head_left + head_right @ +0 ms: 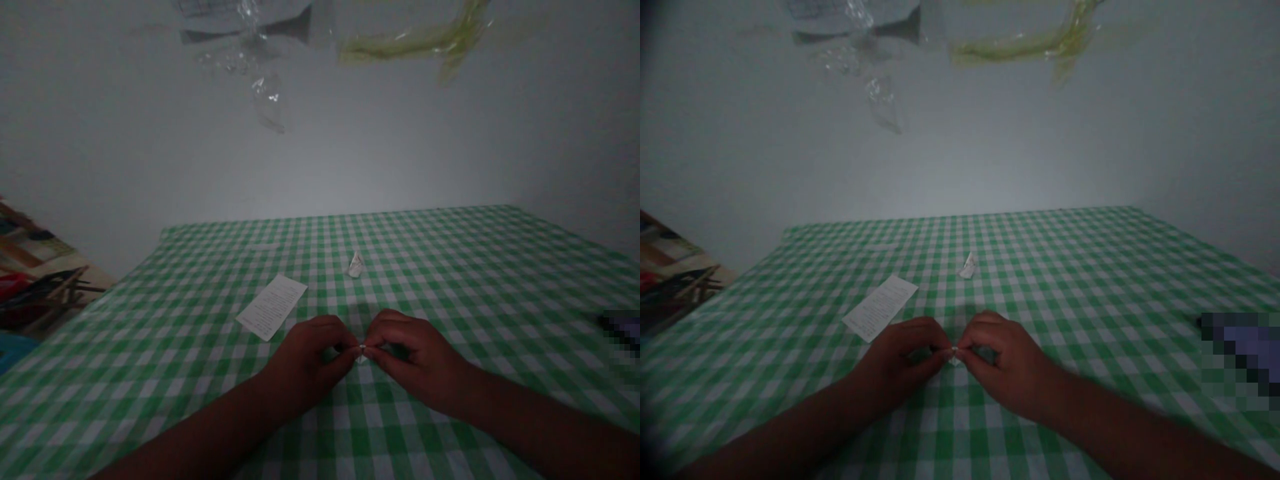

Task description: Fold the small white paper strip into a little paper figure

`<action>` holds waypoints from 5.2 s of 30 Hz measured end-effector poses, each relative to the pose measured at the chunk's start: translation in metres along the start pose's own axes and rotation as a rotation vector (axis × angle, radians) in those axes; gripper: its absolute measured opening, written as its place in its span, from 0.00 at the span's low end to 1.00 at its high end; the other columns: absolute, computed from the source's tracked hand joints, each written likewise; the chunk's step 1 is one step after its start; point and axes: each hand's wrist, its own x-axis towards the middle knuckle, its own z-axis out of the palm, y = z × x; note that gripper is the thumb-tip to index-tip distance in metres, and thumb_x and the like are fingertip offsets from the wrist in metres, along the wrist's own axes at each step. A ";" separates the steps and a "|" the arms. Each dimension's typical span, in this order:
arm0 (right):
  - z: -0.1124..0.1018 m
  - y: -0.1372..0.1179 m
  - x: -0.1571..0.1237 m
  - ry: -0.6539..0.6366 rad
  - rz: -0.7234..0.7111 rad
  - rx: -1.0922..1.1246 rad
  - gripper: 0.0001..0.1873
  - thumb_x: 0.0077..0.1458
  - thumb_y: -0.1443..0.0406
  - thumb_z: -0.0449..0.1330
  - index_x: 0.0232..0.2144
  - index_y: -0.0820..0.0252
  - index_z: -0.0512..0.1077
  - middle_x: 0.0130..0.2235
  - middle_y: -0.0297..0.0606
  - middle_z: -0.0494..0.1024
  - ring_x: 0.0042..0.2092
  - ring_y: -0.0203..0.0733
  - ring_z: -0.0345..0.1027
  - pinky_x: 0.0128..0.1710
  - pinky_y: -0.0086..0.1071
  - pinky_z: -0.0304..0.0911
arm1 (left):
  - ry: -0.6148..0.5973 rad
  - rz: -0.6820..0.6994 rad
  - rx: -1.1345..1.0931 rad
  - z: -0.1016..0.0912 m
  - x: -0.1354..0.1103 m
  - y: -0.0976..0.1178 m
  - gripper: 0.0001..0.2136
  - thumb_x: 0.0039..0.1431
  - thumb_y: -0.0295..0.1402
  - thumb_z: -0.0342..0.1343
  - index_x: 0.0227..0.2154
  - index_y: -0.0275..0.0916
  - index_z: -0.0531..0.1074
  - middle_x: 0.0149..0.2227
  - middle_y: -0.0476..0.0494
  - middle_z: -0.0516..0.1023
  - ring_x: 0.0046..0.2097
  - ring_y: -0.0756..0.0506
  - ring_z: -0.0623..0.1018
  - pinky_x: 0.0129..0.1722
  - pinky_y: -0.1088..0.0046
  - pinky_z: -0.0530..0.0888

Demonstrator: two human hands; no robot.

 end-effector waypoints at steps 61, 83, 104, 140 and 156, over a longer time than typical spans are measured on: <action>-0.001 -0.004 0.001 0.057 0.147 0.165 0.05 0.60 0.65 0.61 0.30 0.56 0.74 0.30 0.31 0.74 0.34 0.35 0.68 0.35 0.31 0.63 | 0.048 -0.127 -0.008 -0.001 0.004 0.013 0.06 0.62 0.32 0.57 0.31 0.38 0.77 0.29 0.50 0.77 0.32 0.50 0.74 0.33 0.74 0.68; -0.002 -0.007 0.003 0.108 0.194 0.146 0.08 0.61 0.65 0.61 0.28 0.57 0.72 0.29 0.30 0.74 0.33 0.35 0.68 0.35 0.30 0.63 | 0.114 -0.213 -0.030 -0.002 0.003 0.015 0.08 0.62 0.34 0.55 0.30 0.38 0.74 0.30 0.50 0.76 0.33 0.49 0.74 0.35 0.71 0.68; 0.000 -0.004 0.002 0.079 0.046 0.047 0.02 0.60 0.65 0.62 0.34 0.56 0.75 0.32 0.31 0.74 0.35 0.34 0.68 0.36 0.30 0.63 | 0.037 -0.077 -0.016 0.000 0.003 0.002 0.04 0.63 0.32 0.58 0.33 0.39 0.77 0.33 0.50 0.76 0.34 0.51 0.74 0.35 0.74 0.69; 0.003 0.002 0.004 0.175 0.238 0.246 0.05 0.58 0.62 0.63 0.32 0.56 0.72 0.33 0.32 0.75 0.34 0.35 0.69 0.34 0.30 0.65 | 0.291 -0.295 -0.285 -0.003 0.004 0.005 0.06 0.60 0.37 0.60 0.35 0.41 0.77 0.34 0.49 0.79 0.38 0.47 0.78 0.41 0.69 0.75; -0.005 0.001 0.006 0.229 0.006 0.215 0.09 0.62 0.68 0.56 0.34 0.53 0.76 0.37 0.35 0.75 0.41 0.38 0.71 0.42 0.36 0.66 | 0.198 -0.175 -0.213 -0.004 0.004 -0.002 0.05 0.64 0.32 0.55 0.40 0.41 0.73 0.42 0.46 0.78 0.44 0.46 0.78 0.47 0.65 0.75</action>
